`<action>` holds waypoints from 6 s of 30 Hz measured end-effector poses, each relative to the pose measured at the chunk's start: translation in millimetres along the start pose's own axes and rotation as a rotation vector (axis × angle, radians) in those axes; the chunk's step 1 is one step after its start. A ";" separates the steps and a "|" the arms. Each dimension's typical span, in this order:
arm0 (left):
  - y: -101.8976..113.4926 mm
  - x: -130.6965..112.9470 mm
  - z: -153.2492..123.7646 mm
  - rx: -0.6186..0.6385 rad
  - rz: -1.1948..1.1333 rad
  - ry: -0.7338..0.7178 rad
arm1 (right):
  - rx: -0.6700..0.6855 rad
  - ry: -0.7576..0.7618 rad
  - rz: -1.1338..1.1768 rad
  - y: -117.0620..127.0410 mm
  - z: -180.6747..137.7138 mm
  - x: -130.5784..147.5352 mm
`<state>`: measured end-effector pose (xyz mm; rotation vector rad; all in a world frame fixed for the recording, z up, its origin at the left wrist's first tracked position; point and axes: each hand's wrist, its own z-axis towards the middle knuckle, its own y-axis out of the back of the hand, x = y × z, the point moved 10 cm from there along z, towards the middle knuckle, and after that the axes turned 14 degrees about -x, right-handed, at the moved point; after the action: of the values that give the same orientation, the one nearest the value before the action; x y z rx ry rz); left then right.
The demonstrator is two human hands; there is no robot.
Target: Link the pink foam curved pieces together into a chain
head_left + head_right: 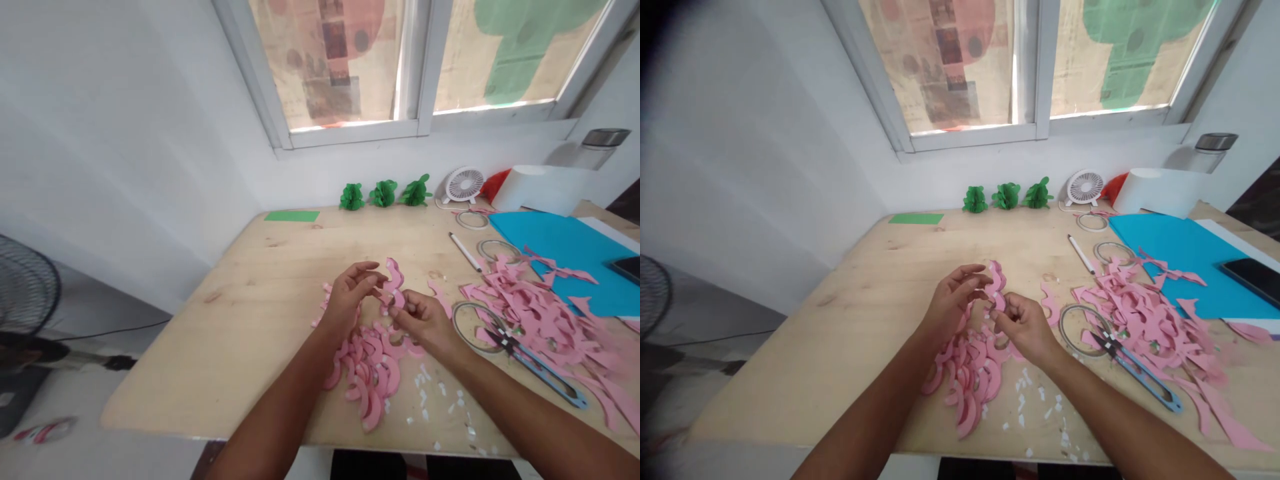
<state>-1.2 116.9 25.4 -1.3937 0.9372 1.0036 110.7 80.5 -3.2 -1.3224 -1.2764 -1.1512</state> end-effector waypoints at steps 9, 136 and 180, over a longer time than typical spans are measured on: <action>1.8 2.1 1.4 -0.017 -0.179 0.047 | 0.064 0.056 -0.013 -8.7 -1.0 -1.5; -35.0 -36.2 -38.5 0.062 0.834 -0.815 | -0.223 0.383 -0.352 23.9 -0.1 32.3; -0.5 -12.6 -11.5 -0.075 0.446 -0.301 | -0.261 0.250 -0.098 36.6 14.6 21.0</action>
<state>-4.1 105.4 37.6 -1.0705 1.0106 1.5491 148.0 96.8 15.4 -1.2637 -1.0439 -1.5415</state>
